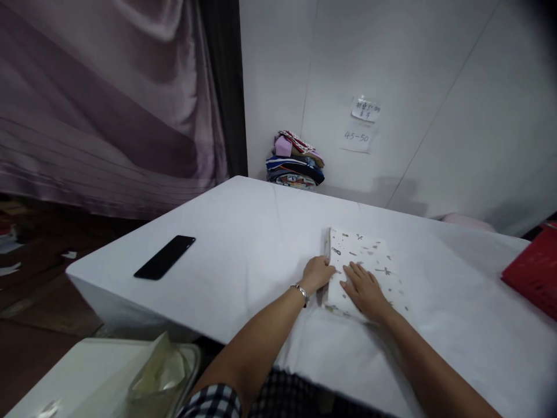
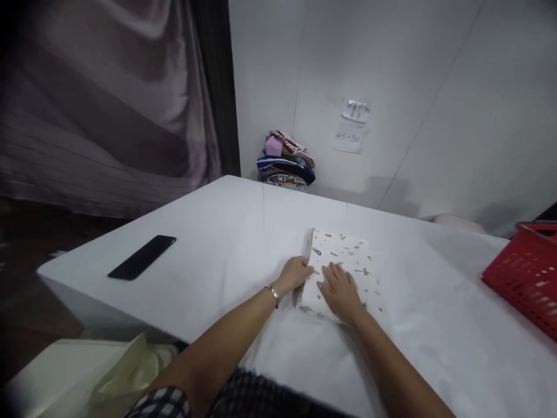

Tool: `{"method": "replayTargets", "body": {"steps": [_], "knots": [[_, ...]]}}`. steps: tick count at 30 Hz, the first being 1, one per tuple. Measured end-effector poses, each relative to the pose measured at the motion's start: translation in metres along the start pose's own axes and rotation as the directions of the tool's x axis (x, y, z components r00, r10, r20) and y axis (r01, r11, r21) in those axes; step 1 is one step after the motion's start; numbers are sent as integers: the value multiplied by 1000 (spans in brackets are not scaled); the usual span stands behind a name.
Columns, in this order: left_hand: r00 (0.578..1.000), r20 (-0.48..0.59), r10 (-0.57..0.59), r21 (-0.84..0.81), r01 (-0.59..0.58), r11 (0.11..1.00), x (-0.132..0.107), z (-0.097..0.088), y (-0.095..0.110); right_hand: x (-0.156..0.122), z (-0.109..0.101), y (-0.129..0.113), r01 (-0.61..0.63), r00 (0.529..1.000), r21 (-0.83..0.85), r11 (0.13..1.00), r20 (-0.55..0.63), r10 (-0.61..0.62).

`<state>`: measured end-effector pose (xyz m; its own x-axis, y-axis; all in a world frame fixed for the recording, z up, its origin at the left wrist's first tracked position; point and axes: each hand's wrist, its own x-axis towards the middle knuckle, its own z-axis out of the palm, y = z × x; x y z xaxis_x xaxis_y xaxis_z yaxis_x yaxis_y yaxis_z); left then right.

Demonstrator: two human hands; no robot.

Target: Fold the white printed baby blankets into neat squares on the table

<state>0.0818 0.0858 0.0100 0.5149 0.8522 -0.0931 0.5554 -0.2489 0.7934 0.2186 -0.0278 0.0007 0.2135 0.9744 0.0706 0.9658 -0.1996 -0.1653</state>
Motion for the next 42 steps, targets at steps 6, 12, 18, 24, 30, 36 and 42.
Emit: {"method": "replayTargets", "body": {"steps": [6,12,18,24,30,36,42], "knots": [[999,-13,-41,22,42,999,-5,-4,3,19,-30,30,-138,989,-4,990,-63,137],[993,-51,-103,-22,102,995,7,-6,20,22,-13,40,-239,970,-172,956,-81,228],[988,-59,-143,-55,140,989,24,4,23,20,-2,38,-242,968,-200,949,-119,222],[985,-81,-153,-171,138,976,31,9,12,21,-1,40,-213,974,-203,956,-119,192],[986,-116,-121,-224,93,970,31,10,7,21,2,41,-209,974,-215,954,-134,183],[992,-48,-117,-395,88,914,35,8,3,20,2,42,-195,975,-243,950,-150,162],[994,-5,-109,-418,97,903,34,8,2,19,1,41,-194,976,-256,947,-152,159]]}}
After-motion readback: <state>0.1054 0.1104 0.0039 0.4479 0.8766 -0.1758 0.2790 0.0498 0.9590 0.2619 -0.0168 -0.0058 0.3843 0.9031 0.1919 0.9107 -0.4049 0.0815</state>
